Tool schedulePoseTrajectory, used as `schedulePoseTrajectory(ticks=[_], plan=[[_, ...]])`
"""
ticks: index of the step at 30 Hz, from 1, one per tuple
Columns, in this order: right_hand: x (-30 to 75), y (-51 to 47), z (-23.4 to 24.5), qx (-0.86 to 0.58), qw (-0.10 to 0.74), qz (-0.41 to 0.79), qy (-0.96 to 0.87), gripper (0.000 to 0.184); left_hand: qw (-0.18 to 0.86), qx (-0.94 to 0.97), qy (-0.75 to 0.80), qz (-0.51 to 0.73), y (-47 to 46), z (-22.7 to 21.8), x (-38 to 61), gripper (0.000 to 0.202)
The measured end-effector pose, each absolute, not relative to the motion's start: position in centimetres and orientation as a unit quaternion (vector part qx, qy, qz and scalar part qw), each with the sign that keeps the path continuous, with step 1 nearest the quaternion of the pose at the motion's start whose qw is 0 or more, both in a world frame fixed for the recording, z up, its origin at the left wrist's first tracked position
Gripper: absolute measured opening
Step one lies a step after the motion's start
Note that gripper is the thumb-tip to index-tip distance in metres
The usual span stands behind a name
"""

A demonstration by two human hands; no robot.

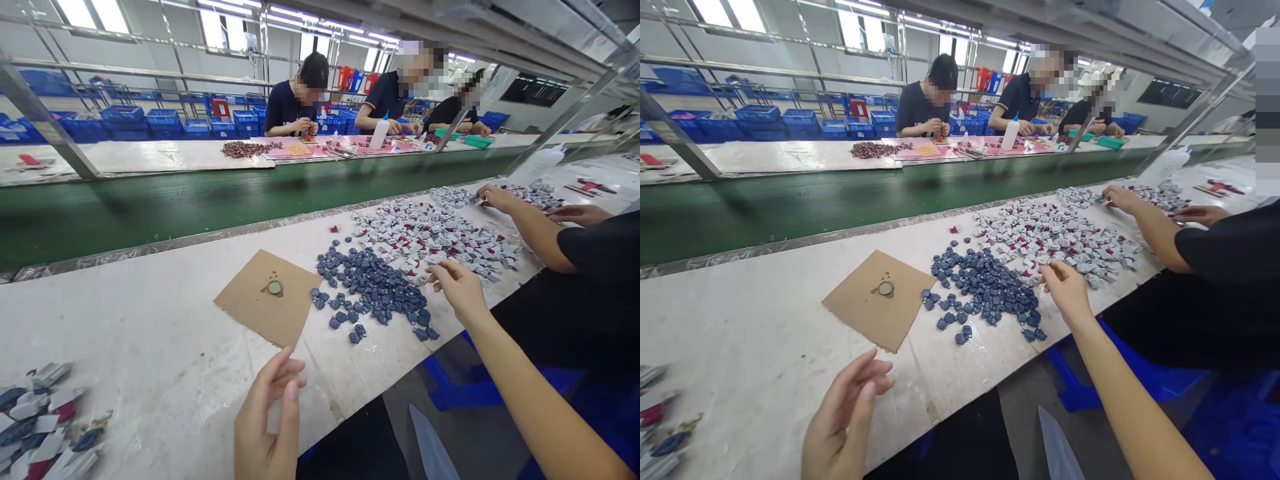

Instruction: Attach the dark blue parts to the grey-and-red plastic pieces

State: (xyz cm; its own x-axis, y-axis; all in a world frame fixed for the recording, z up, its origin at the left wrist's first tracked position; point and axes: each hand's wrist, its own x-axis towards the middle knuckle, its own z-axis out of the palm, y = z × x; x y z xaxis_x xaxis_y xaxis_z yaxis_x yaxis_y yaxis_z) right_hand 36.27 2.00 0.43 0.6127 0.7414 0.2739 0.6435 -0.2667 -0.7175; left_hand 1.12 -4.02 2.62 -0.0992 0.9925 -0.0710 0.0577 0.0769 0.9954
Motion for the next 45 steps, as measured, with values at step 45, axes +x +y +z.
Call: schedulePoseTrajectory(ticks=[45], plan=[[19.1,5.4,1.9,-0.598,0.351,0.202,-0.692,0.022,0.553,0.138,0.544,0.616,-2.5,0.1,-5.8,0.026]])
